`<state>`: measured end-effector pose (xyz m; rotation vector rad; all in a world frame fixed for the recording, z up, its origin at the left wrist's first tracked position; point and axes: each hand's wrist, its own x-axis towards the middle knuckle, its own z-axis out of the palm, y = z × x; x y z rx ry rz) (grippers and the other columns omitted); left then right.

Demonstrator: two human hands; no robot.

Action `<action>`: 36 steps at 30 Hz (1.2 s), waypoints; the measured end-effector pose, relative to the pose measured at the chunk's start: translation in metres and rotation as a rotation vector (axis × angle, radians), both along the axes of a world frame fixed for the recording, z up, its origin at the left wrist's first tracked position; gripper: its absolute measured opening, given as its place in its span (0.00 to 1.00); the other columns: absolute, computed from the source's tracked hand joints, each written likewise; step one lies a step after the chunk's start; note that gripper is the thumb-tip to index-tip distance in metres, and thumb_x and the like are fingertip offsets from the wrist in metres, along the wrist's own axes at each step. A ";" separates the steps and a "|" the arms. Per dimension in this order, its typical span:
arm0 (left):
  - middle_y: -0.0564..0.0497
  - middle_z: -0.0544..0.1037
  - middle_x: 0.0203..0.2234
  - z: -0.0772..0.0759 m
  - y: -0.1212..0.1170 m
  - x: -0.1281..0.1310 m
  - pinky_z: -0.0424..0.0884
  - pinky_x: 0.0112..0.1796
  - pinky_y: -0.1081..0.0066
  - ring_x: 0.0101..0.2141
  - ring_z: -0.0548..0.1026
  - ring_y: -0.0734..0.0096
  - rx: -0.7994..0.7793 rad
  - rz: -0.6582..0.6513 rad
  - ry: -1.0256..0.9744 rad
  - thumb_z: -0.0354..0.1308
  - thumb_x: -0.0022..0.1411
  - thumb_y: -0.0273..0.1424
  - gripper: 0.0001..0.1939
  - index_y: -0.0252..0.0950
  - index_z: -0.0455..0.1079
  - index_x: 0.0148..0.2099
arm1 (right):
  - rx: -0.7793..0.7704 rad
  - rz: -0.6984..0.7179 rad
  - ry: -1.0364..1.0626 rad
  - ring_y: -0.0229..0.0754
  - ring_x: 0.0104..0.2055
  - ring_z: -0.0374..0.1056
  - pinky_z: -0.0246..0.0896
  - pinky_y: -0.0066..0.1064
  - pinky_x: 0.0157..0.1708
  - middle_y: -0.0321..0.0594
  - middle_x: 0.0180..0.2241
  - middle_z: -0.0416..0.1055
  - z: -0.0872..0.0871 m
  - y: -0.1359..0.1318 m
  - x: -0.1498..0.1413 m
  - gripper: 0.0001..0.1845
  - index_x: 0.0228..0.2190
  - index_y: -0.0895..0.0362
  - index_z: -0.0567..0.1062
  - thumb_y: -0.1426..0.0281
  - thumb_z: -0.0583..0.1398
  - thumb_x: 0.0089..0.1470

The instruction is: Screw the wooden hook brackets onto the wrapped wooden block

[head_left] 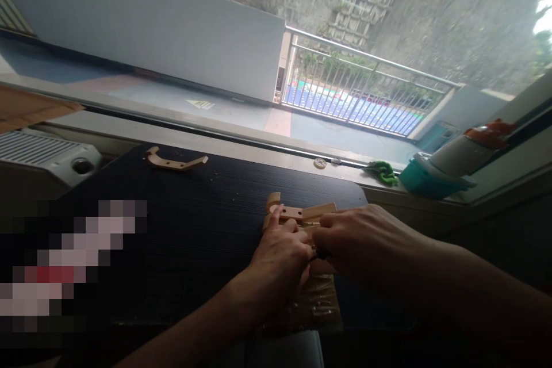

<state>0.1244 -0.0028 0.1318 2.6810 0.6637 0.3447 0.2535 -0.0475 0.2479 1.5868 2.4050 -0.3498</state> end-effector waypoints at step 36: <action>0.52 0.78 0.29 -0.005 0.001 -0.001 0.42 0.59 0.42 0.40 0.71 0.60 0.011 -0.009 -0.046 0.58 0.55 0.27 0.06 0.38 0.75 0.29 | -0.038 -0.007 -0.057 0.38 0.30 0.69 0.50 0.25 0.26 0.37 0.28 0.74 0.009 0.002 -0.002 0.05 0.30 0.56 0.77 0.74 0.60 0.53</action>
